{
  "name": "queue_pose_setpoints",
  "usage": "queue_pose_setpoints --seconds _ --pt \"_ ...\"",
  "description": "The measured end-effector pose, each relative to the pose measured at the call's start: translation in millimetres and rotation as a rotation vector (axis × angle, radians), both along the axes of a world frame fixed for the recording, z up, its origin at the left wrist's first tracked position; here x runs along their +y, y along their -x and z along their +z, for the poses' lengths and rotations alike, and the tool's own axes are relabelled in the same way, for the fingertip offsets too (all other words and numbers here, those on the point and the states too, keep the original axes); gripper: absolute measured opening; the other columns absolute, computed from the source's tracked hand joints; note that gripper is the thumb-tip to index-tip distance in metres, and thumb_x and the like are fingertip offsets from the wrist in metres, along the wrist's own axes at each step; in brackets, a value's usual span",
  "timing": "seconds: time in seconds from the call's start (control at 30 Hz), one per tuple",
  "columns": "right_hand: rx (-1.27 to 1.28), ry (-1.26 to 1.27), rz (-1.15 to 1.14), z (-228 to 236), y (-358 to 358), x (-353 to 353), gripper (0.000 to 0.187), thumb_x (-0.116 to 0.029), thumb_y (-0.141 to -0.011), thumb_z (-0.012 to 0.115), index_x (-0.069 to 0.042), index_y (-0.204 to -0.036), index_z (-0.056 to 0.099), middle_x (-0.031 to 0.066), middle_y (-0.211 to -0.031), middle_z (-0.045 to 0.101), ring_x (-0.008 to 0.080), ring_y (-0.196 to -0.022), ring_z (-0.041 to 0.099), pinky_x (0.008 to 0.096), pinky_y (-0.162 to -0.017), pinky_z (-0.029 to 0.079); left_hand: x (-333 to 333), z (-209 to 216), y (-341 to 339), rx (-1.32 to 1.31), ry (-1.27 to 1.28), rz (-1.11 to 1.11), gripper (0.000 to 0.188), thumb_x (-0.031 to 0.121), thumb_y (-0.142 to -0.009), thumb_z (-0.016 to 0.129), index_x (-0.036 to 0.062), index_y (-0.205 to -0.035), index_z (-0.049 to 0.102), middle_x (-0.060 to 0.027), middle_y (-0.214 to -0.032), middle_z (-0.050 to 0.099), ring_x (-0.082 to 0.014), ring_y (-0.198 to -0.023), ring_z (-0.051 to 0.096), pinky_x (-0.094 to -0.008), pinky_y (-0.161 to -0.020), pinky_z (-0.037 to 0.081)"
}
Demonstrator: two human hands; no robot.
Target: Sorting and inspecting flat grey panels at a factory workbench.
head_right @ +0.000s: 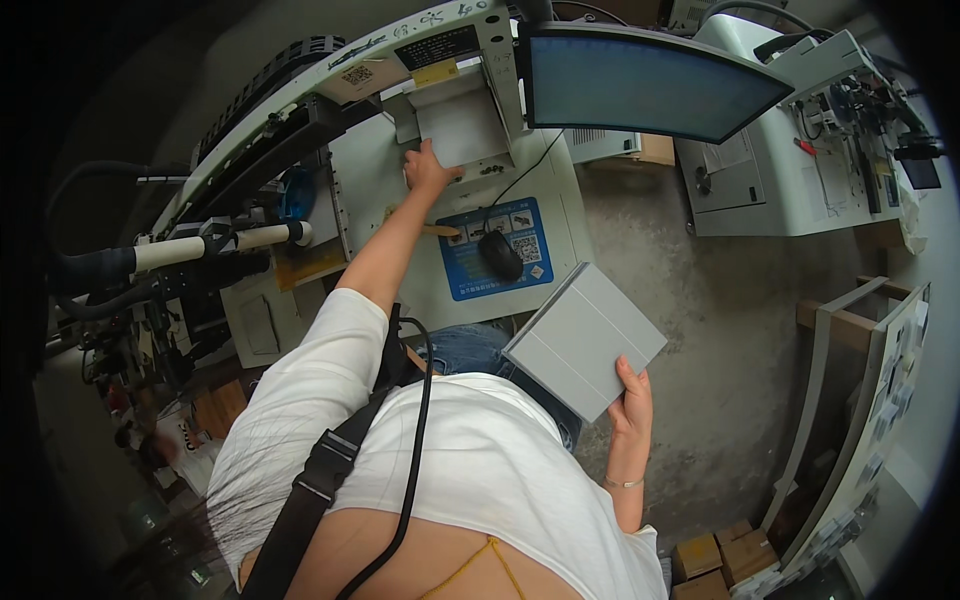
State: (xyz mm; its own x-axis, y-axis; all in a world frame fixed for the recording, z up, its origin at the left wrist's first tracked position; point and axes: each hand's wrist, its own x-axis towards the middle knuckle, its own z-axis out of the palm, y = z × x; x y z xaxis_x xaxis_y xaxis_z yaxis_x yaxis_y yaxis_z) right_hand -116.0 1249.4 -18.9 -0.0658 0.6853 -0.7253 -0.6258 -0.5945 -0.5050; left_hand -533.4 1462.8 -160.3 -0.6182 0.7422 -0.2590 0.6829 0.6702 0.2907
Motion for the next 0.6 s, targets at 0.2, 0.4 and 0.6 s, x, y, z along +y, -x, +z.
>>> queue_pose_setpoints --seconds 0.2,0.4,0.6 --pt "-0.003 0.017 -0.021 3.3 -2.2 -0.4 0.042 -0.008 -0.085 0.062 0.000 -0.124 0.046 0.0113 -0.116 0.057 0.0218 -0.106 0.056 0.0348 -0.092 0.047 -0.2 21.5 1.1 -0.067 0.030 -0.044 0.097 0.038 -0.052 0.087 0.0197 -0.133 0.038 -0.0175 -0.121 0.042 -0.0356 -0.112 0.047 -0.0498 -0.084 0.048" --pt "0.020 0.024 0.108 12.8 -9.6 21.8 0.041 -0.009 -0.086 0.062 -0.001 -0.123 0.047 0.0112 -0.116 0.057 0.0221 -0.106 0.056 0.0352 -0.092 0.047 -47.5 71.2 -50.9 0.013 -0.501 -0.372 0.059 0.034 -0.084 0.063 0.0054 -0.131 0.042 -0.0171 -0.126 0.045 -0.0320 -0.114 0.047 -0.0398 -0.094 0.040" --pt "0.098 -0.065 0.472 34.4 9.3 81.8 0.038 -0.013 -0.087 0.061 -0.002 -0.121 0.049 0.0109 -0.115 0.058 0.0211 -0.104 0.057 0.0355 -0.091 0.049 -178.4 148.4 -124.3 -1.959 -0.256 0.180 0.067 0.055 -0.095 0.025 0.0021 -0.133 0.042 -0.0124 -0.125 0.053 -0.0198 -0.110 0.055 -0.0309 -0.094 0.043"
